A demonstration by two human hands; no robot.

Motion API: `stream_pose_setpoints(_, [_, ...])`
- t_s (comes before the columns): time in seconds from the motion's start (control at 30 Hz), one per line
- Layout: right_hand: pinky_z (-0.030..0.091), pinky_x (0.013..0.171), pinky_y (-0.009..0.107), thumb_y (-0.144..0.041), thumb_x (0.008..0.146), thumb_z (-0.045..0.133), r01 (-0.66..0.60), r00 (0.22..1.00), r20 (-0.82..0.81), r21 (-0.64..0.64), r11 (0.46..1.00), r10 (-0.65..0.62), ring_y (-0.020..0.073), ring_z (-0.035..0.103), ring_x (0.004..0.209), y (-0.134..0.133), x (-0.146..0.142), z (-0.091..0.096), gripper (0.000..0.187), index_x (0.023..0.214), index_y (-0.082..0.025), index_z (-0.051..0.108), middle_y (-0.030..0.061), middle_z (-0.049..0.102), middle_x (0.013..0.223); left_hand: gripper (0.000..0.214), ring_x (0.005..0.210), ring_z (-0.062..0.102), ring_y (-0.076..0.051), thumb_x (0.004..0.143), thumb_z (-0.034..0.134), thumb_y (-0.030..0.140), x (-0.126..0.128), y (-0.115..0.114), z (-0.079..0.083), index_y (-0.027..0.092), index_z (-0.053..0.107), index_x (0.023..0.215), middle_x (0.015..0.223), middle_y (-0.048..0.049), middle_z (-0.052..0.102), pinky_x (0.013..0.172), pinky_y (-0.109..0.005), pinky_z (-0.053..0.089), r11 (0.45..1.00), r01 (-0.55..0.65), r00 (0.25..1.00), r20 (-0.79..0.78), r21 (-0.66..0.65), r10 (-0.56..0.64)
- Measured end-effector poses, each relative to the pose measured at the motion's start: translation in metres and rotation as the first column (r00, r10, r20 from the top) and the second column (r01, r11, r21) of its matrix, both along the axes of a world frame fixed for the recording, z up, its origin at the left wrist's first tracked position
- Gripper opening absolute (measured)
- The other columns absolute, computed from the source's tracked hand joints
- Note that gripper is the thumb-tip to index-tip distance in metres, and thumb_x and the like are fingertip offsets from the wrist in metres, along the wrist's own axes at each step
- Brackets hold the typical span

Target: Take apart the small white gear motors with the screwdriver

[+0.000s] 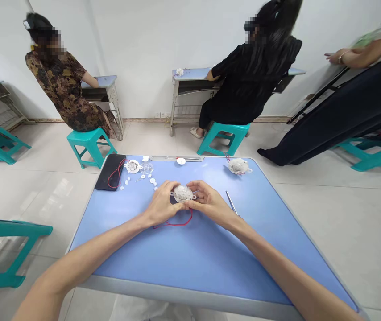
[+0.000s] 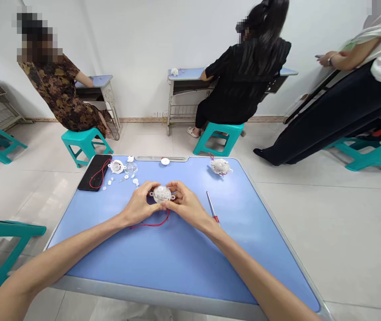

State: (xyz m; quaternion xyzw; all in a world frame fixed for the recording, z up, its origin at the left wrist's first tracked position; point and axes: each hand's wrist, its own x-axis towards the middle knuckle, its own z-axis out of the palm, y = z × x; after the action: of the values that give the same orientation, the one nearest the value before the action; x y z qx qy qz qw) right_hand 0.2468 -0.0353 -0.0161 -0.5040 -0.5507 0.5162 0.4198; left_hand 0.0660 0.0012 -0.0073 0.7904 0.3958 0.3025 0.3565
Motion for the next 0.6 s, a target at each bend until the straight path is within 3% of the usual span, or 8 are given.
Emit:
stream_pose_setpoints(0.1, [0.057, 0.076, 0.037, -0.046, 0.075, 0.072, -0.026, 1.0, 0.003, 0.002, 1.0, 0.026, 0.0181, 0.068, 0.081, 0.0, 0.0, 0.004, 0.049, 0.113, -0.024, 0.05, 0.0066, 0.063, 0.107, 0.051, 0.093, 0.06, -0.022, 0.072, 0.081, 0.03, 0.0, 0.002, -0.003, 0.017, 0.06, 0.116, 0.105, -0.0063, 0.065, 0.084, -0.036, 0.048, 1.0, 0.015, 1.0, 0.0, 0.022, -0.015])
stream_pose_setpoints(0.2, [0.058, 0.076, 0.039, -0.044, 0.085, 0.062, 0.017, 0.974, 0.221, 0.124, 0.992, -0.044, 0.0203, 0.068, 0.086, -0.005, 0.018, 0.016, 0.04, 0.118, -0.025, 0.051, 0.0091, 0.063, 0.112, 0.05, 0.095, 0.061, -0.023, 0.073, 0.081, 0.03, -0.003, 0.004, -0.004, 0.018, 0.061, 0.117, 0.107, -0.0074, 0.066, 0.086, -0.037, 0.049, 0.999, 0.037, 0.999, -0.009, 0.029, -0.037])
stream_pose_setpoints(0.27, [0.057, 0.077, 0.04, -0.038, 0.091, 0.053, 0.052, 0.876, 0.44, 0.318, 0.947, -0.196, 0.0225, 0.066, 0.092, -0.011, 0.043, 0.026, 0.027, 0.115, -0.025, 0.056, 0.0099, 0.063, 0.116, 0.051, 0.096, 0.062, -0.024, 0.073, 0.081, 0.029, -0.004, 0.006, -0.004, 0.017, 0.06, 0.118, 0.109, -0.0082, 0.065, 0.086, -0.037, 0.049, 0.998, 0.057, 0.998, -0.014, 0.023, -0.056])
stream_pose_setpoints(0.33, [0.054, 0.086, 0.044, -0.029, 0.094, 0.045, -0.071, 0.73, 0.638, 0.426, 0.902, -0.244, 0.0259, 0.064, 0.103, -0.019, 0.072, 0.033, 0.021, 0.107, -0.026, 0.062, 0.0095, 0.064, 0.114, 0.051, 0.097, 0.062, -0.023, 0.074, 0.081, 0.028, -0.006, 0.006, -0.004, 0.017, 0.06, 0.119, 0.11, -0.0082, 0.065, 0.086, -0.037, 0.049, 0.997, 0.074, 0.997, -0.014, 0.02, -0.074])
stream_pose_setpoints(0.47, [0.055, 0.085, 0.042, -0.017, 0.093, 0.041, -0.384, 0.545, 0.838, 0.258, 0.887, -0.007, 0.026, 0.063, 0.109, -0.04, 0.113, 0.032, 0.035, 0.113, -0.031, 0.065, 0.0083, 0.063, 0.124, 0.051, 0.097, 0.062, -0.023, 0.074, 0.081, 0.027, -0.006, 0.006, -0.004, 0.018, 0.06, 0.12, 0.11, -0.0075, 0.066, 0.087, -0.036, 0.049, 0.997, 0.072, 0.997, -0.013, 0.019, -0.072])
stream_pose_setpoints(0.6, [0.057, 0.079, 0.038, -0.011, 0.092, 0.038, -0.482, 0.493, 0.856, 0.121, 0.868, 0.154, 0.026, 0.063, 0.111, -0.055, 0.117, 0.022, 0.041, 0.112, -0.031, 0.067, 0.0089, 0.061, 0.131, 0.05, 0.096, 0.061, -0.022, 0.074, 0.081, 0.027, -0.005, 0.005, -0.002, 0.017, 0.06, 0.119, 0.109, -0.007, 0.065, 0.086, -0.035, 0.048, 0.998, 0.068, 0.997, -0.023, 0.006, -0.067])
